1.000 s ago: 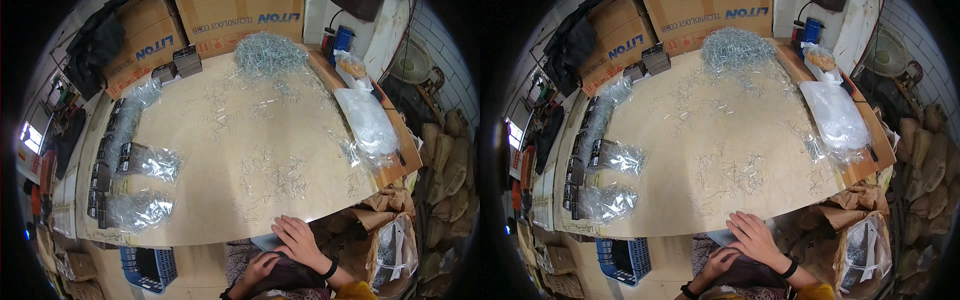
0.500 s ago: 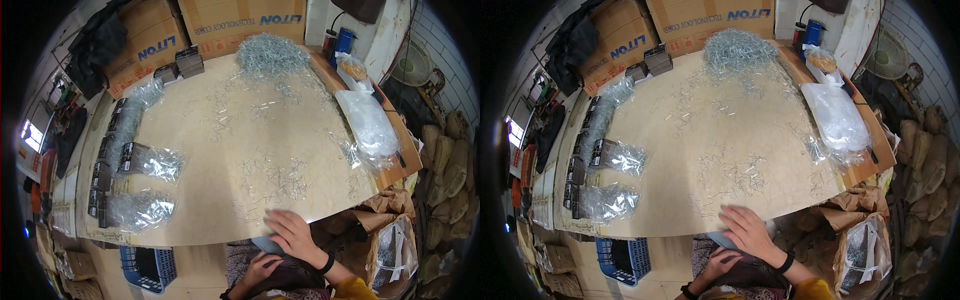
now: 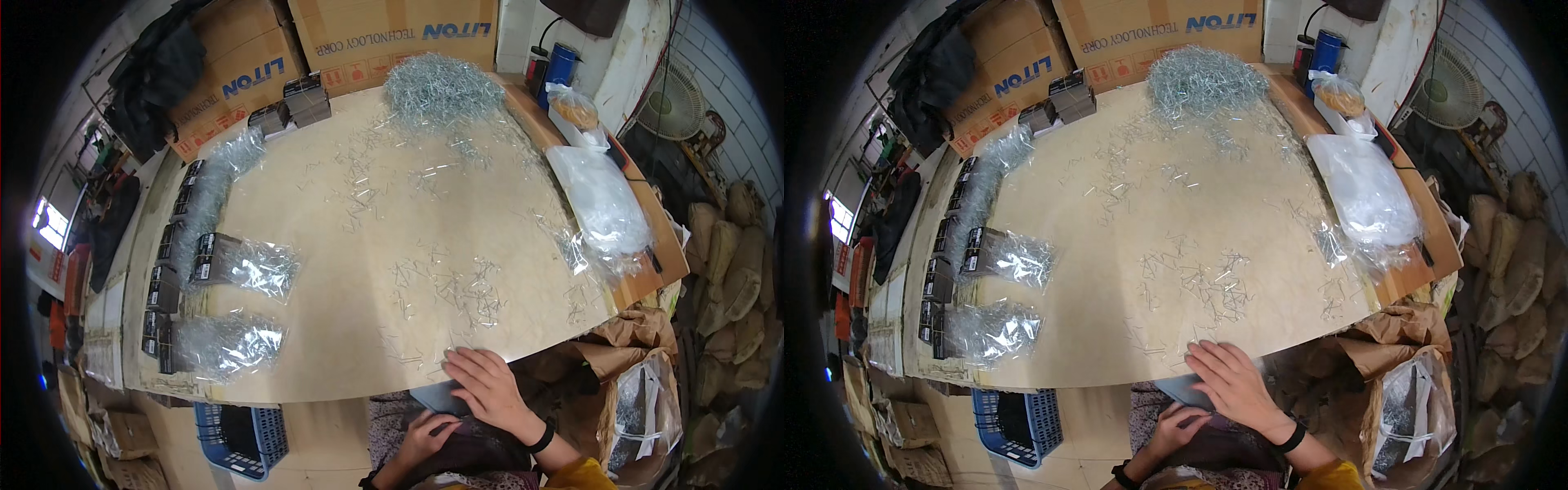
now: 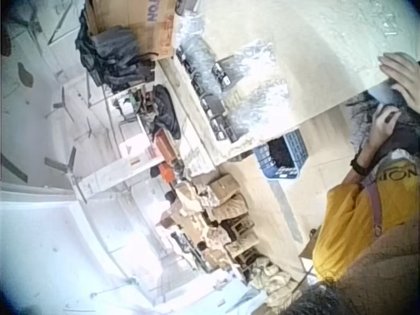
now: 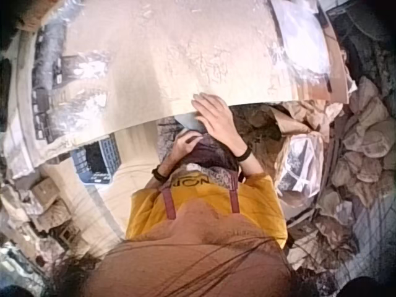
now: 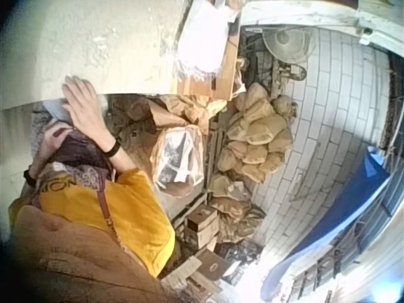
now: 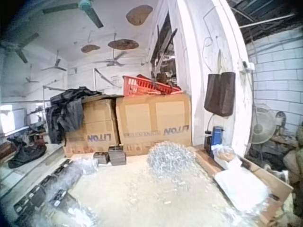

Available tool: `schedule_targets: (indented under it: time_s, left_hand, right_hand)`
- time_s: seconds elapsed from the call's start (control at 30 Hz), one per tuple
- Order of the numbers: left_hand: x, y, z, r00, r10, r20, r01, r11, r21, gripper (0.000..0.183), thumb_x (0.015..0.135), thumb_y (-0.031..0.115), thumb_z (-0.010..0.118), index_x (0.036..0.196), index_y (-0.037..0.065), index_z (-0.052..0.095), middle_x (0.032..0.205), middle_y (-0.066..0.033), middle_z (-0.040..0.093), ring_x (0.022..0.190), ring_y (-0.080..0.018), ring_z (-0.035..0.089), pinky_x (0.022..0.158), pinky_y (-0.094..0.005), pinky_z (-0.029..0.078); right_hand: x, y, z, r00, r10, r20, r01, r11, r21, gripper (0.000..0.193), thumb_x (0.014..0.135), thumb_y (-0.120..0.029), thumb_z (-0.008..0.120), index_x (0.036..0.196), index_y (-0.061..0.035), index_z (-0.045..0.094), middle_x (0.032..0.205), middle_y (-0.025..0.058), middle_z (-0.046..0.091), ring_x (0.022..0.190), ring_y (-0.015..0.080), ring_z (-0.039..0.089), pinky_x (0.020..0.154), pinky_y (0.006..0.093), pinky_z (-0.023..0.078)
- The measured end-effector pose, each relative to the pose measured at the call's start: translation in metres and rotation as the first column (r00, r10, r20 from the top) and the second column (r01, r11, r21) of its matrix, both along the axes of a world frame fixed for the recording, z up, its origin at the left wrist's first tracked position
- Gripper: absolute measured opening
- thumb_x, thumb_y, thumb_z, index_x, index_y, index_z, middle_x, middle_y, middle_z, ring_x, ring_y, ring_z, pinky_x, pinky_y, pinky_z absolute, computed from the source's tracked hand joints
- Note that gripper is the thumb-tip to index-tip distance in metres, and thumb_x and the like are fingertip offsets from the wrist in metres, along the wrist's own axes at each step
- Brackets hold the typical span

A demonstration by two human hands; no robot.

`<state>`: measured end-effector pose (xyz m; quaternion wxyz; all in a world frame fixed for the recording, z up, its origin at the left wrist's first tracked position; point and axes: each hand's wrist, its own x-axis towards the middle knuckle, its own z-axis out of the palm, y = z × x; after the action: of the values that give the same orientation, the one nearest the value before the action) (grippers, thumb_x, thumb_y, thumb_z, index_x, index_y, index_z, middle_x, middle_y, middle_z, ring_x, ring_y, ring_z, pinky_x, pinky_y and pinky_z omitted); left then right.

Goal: The recorder is sorting small metal clips on a workbench and placing them into small plastic bags.

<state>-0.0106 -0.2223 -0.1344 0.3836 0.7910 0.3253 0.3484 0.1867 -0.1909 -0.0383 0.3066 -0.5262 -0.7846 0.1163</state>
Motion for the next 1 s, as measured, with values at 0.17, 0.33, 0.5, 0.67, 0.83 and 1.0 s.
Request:
schedule_targets:
  time_s: [0.17,0.33,0.5,0.67,0.83,1.0]
  left_hand:
    - [0.001,0.002,0.002,1.0,-0.026,0.001,0.026,0.999,0.029,0.01,0.076,0.006,0.076,0.085,0.006,0.072,0.095,-0.0013,0.069,0.079,-0.0199,0.063,0.069,-0.0295,0.054]
    - [0.0,0.003,0.008,0.999,-0.017,-0.05,0.018,1.0,0.024,0.011,0.077,0.004,0.079,0.085,0.003,0.072,0.089,-0.0026,0.071,0.078,-0.0181,0.063,0.07,-0.0298,0.053]
    - [0.001,0.003,0.006,0.999,-0.015,-0.037,0.016,0.999,0.039,0.01,0.077,0.005,0.077,0.085,0.005,0.072,0.091,-0.0021,0.07,0.078,-0.0188,0.062,0.069,-0.0297,0.053]
    - [0.001,0.002,0.006,1.0,-0.001,-0.019,0.001,1.0,0.028,0.009,0.078,0.005,0.076,0.086,0.005,0.071,0.093,-0.0015,0.069,0.078,-0.0194,0.062,0.068,-0.0292,0.053]
    - [0.0,0.001,0.003,0.998,0.001,-0.059,0.002,0.999,0.046,0.01,0.077,0.005,0.078,0.085,0.004,0.072,0.09,-0.0013,0.07,0.077,-0.0177,0.062,0.069,-0.0293,0.053]
    - [0.0,0.002,0.005,0.997,0.0,-0.079,0.006,0.998,0.067,0.009,0.077,0.006,0.078,0.084,0.006,0.072,0.09,-0.0007,0.07,0.077,-0.0176,0.061,0.068,-0.0285,0.052]
  right_hand:
    - [0.011,-0.007,-0.003,0.981,-0.163,-0.107,0.167,0.985,0.033,0.041,0.086,-0.011,0.062,0.126,-0.0056,0.057,0.134,0.009,0.057,0.126,0.0271,0.049,0.103,0.0459,0.038]
    - [0.015,-0.013,-0.006,0.976,-0.218,-0.009,0.218,0.975,0.047,0.045,0.082,0.0,0.057,0.125,-0.011,0.059,0.13,0.0028,0.061,0.125,0.0233,0.051,0.101,0.0449,0.034]
    - [0.018,-0.013,-0.003,0.985,-0.167,0.045,0.165,0.985,0.047,0.049,0.079,0.002,0.054,0.124,-0.014,0.061,0.13,0.0003,0.062,0.125,0.022,0.052,0.102,0.0457,0.032]
    - [0.018,-0.014,-0.001,0.953,-0.296,0.071,0.29,0.953,0.085,0.05,0.074,0.0,0.055,0.121,-0.0152,0.064,0.129,-0.0029,0.062,0.123,0.0212,0.052,0.101,0.0458,0.029]
    - [0.017,-0.019,-0.006,0.937,-0.338,0.092,0.328,0.938,0.112,0.052,0.073,0.0,0.054,0.121,-0.0168,0.064,0.127,-0.0024,0.064,0.122,0.0209,0.053,0.098,0.0452,0.03]
    - [0.014,-0.02,-0.007,0.959,-0.264,0.107,0.25,0.96,0.126,0.046,0.075,-0.003,0.055,0.118,-0.0146,0.066,0.125,-0.0008,0.065,0.117,0.0206,0.057,0.099,0.0447,0.032]
